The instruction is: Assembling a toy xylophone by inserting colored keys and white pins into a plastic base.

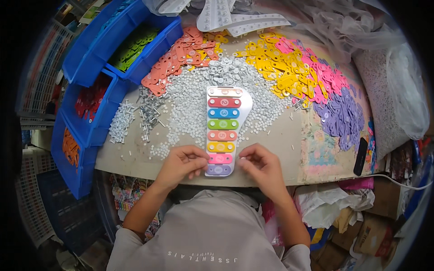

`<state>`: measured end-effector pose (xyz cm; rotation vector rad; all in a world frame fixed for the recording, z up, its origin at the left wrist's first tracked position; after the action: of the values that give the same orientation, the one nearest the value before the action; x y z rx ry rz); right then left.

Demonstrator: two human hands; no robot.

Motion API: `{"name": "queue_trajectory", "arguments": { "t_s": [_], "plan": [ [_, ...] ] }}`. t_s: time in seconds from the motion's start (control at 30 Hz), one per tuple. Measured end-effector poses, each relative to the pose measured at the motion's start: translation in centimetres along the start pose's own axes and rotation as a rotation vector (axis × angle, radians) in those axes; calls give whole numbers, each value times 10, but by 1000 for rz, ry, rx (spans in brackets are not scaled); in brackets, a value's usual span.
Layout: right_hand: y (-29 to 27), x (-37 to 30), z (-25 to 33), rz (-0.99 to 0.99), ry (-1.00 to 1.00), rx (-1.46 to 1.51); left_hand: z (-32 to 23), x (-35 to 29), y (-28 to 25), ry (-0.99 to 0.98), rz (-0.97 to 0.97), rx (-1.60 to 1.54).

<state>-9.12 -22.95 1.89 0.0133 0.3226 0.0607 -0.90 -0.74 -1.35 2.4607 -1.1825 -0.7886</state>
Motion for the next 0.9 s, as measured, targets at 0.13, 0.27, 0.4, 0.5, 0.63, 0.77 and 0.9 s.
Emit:
{"name": "queue_trajectory", "arguments": {
  "t_s": [0.13,0.27,0.4,0.5,0.63,0.77,0.9],
  "plan": [
    [13,3,-11,47,38,150,4,1,0,-9,4,-8],
    [16,5,-16,51,38,179,4,2,4,5,-7,15],
    [20,7,-13,62,38,147,5,3,8,39,-17,22],
    [19,7,-13,51,46,111,4,5,6,38,-15,42],
    [20,10,-12,48,60,143,1,5,1,-13,-20,22],
    [22,16,-15,51,71,117,12,12,-4,38,-64,198],
    [15,20,-19,49,232,-13,6,21,-2,-100,33,392]
  ]
}}
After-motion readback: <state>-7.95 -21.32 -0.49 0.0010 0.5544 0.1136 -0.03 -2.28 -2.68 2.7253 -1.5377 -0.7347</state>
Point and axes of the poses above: each hand's wrist, its own x-axis towards the middle knuckle, its own y-axis out of the palm, z = x × y, the point moved 4 cm from there along x, towards the middle knuckle, and after that the axes turned 11 degrees about z, right-handed, at the moved point
